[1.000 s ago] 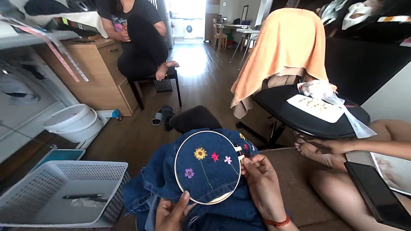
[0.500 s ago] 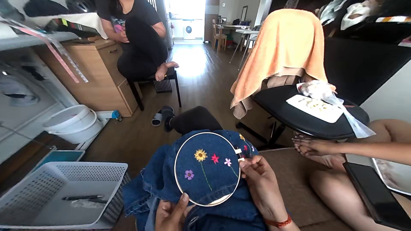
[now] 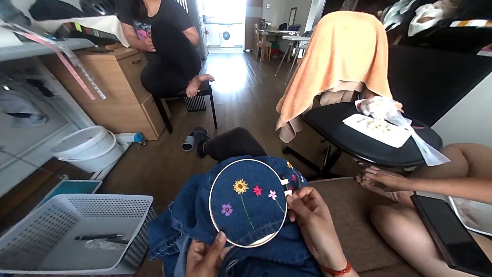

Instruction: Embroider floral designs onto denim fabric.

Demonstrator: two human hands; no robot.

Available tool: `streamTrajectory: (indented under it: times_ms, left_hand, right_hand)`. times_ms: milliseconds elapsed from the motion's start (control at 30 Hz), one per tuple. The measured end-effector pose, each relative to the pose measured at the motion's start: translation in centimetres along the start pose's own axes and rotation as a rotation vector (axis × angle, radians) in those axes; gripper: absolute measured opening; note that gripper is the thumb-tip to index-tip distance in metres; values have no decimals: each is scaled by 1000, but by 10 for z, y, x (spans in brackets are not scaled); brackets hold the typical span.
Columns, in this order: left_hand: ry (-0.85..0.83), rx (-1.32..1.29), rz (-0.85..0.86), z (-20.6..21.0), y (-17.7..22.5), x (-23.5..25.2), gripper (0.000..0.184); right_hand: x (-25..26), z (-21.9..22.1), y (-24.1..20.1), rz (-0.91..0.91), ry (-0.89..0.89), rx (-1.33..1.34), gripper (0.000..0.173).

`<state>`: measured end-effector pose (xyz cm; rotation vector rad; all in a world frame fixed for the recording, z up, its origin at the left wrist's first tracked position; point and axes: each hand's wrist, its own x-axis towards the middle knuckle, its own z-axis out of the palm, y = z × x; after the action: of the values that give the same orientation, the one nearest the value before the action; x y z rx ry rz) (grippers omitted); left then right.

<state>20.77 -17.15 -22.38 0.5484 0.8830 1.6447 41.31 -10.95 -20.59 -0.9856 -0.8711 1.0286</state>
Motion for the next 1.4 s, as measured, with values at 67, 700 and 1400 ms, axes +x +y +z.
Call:
streamTrajectory:
  times_ms: [67, 700, 1400]
  left_hand:
    - [3, 2, -1, 0, 0, 0, 28]
    - [13, 19, -4, 0, 0, -1, 28]
    - [5, 23, 7, 0, -1, 0, 28]
  right_hand:
    - [-1, -1, 0, 9, -48, -49, 8]
    - [2, -3, -2, 23, 33, 79, 25]
    - [1, -6, -5, 22, -26, -33, 15]
